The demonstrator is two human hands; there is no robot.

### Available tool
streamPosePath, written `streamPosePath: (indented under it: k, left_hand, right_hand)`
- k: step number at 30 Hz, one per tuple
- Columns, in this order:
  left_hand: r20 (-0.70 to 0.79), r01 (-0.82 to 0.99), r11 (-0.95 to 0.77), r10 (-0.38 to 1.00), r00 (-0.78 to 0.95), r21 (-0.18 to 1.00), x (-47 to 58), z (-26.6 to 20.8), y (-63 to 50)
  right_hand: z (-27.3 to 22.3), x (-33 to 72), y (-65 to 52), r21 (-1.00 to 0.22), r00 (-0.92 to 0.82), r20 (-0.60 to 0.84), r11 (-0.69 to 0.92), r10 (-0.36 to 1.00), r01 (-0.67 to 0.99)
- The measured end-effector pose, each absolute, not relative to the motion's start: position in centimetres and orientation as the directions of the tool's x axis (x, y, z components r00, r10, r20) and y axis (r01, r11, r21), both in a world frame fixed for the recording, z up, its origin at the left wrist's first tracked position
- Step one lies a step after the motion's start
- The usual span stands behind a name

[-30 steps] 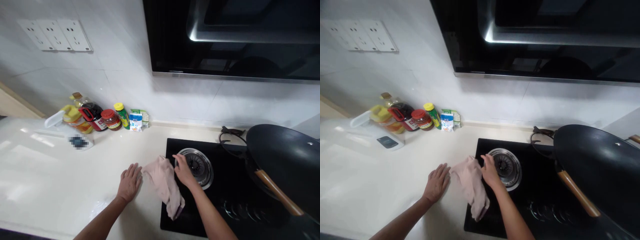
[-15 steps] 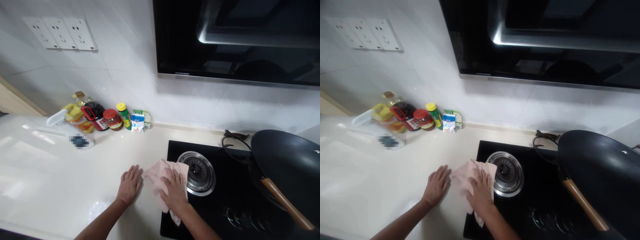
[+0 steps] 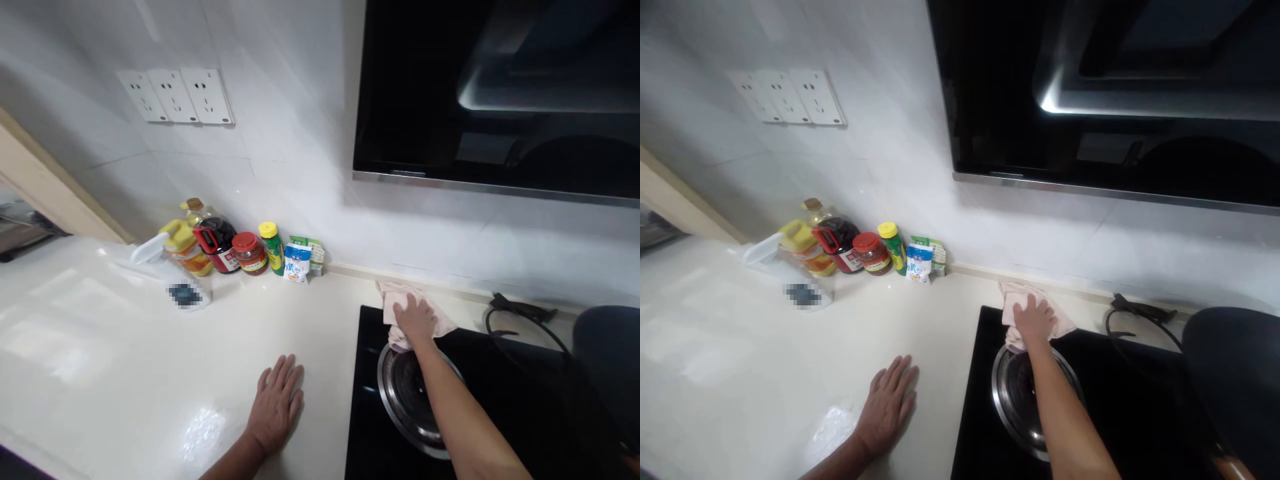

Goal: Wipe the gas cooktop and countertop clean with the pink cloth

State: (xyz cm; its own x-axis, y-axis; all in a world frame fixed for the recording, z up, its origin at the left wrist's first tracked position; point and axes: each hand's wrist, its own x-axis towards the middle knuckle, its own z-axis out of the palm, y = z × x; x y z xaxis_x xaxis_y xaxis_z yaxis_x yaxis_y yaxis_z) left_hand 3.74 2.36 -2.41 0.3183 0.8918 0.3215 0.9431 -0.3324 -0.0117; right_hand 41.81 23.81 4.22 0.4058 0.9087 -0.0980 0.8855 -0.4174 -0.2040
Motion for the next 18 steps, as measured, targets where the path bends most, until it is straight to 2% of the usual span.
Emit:
streamPosePath:
  k: [3, 8, 13, 18]
  left_hand:
    - [0.325, 0.943, -0.331, 0.89, 0.32, -0.022, 3.8, -2.4, 2.1]
    - [0.34, 0.941, -0.332, 0.879, 0.334, -0.065, 3.9, -2.2, 2.0]
    - [0.354, 0.957, -0.29, 0.897, 0.265, 0.018, 3.8, -2.3, 2.0]
    - [0.389, 0.954, -0.281, 0.895, 0.22, 0.106, 3.5, -2.8, 2.2]
  right_hand:
    - [4.1, 39.3, 25.5, -0.195, 0.397, -0.08, -0.405, 0.914, 0.893]
    - [4.0, 29.3, 26.6, -0.233, 0.156, -0.047, -0.163, 0.987, 0.959]
    - [4.6, 21.5, 22.5, -0.322, -0.105, -0.06, 0.08, 0.993, 0.943]
    - [2.7, 19.6, 13.2, -0.452, -0.343, 0.035, 0.321, 0.939, 0.832]
